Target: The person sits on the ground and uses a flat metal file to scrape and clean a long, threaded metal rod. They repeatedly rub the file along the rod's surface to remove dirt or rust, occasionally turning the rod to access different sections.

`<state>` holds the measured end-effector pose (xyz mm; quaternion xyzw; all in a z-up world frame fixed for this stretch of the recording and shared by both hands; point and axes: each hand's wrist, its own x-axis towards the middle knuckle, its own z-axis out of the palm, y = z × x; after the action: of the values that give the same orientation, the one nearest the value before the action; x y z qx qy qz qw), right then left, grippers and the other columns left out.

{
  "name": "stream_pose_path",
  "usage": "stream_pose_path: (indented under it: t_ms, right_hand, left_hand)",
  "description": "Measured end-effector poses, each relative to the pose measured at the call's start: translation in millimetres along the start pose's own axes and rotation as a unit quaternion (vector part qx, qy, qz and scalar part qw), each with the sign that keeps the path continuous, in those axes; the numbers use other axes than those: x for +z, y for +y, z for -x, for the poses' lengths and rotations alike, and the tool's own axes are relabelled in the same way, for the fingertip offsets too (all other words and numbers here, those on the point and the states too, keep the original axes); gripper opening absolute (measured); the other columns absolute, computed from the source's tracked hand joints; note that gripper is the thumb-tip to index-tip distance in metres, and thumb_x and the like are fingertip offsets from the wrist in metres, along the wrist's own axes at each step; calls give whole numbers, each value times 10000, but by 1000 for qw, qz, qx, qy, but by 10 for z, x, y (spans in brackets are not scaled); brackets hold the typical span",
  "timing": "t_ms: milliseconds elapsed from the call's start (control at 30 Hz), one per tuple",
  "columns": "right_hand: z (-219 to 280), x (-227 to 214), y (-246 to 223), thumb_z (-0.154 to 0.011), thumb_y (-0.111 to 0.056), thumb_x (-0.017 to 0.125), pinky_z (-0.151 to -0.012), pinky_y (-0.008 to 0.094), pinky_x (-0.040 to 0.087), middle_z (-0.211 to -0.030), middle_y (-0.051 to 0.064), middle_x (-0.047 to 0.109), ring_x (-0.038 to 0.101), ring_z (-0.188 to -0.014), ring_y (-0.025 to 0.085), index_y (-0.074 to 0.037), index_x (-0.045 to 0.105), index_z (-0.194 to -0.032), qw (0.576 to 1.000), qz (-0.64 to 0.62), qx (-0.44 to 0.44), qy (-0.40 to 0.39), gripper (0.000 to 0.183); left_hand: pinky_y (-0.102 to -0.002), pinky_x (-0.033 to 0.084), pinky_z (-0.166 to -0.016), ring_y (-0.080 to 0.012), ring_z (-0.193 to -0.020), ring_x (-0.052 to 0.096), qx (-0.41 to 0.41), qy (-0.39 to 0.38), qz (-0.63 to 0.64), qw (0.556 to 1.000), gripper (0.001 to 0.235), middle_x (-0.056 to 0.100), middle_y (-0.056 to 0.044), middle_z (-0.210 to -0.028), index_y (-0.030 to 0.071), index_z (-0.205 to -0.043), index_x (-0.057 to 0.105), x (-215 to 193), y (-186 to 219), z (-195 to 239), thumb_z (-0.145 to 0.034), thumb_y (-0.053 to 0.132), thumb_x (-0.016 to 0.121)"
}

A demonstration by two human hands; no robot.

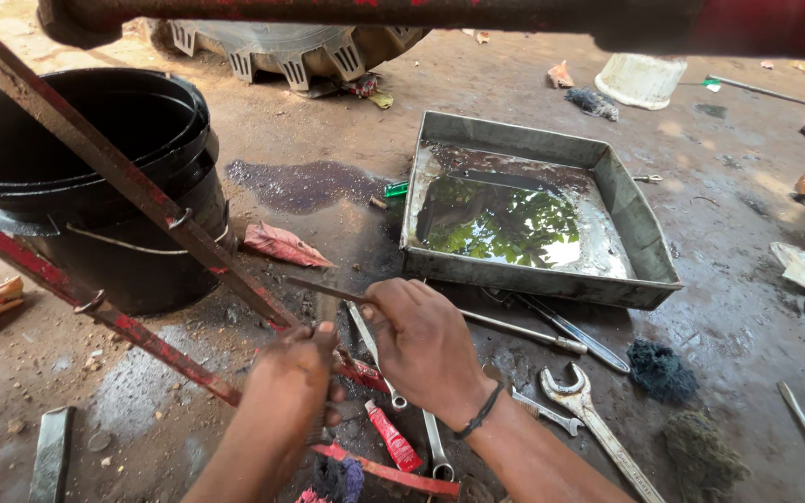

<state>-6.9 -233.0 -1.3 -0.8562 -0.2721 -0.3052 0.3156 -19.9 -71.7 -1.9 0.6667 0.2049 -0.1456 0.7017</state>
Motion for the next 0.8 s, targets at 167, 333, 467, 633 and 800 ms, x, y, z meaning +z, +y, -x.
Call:
stream_pose_path:
  t_ms: [167, 333, 467, 633, 800]
  right_hand:
    - [69, -27, 165, -888, 2, 598, -746, 460, 502, -867, 135, 661, 660, -851, 354, -23, 602, -991, 998, 39, 11, -38, 105]
    - [-17, -37, 91, -903, -20, 643, -720, 456, 503, -860, 146, 665, 661, -836, 358, -30, 625, -973, 999, 22, 33, 4, 73]
    - [-22, -16, -5, -903, -21, 654, -715, 450, 500, -862, 144, 672, 659, -831, 354, -27, 631, -990, 1000, 2, 16, -6, 90]
    - [-4, -62, 122, -880, -35, 664, -730, 447, 505, -845, 131, 673, 654, -837, 349, -32, 627, -950, 998, 28, 9, -52, 80]
    - [-44, -70, 106, -917, -81, 680, -698, 449, 489, -790, 145, 647, 653, -788, 336, -29, 622, -919, 995, 16, 77, -67, 78]
  left_hand:
    - [-338, 416, -436, -160, -519, 478, 7, -3, 42, 999, 381, 544, -57, -686, -6, -969, 573, -26, 23, -6, -1005, 373, 540]
    - [-353, 407, -443, -172, -519, 466, -24, 31, -19, 999, 366, 528, -67, -691, 38, -984, 548, -84, 138, 34, -1009, 397, 610]
    - [-357, 404, -430, -181, -510, 475, -4, -37, -16, 999, 284, 558, -78, -698, -1, -999, 550, -49, 97, 32, -977, 282, 569]
    - [-315, 455, -480, -146, -546, 518, -11, -13, 22, 1000, 296, 608, -67, -732, 81, -1035, 624, -51, 25, 10, -1026, 367, 546]
    - [-323, 422, -439, -163, -511, 489, 5, -24, 40, 999, 355, 576, -72, -695, 32, -995, 602, -90, 41, -31, -1033, 381, 549]
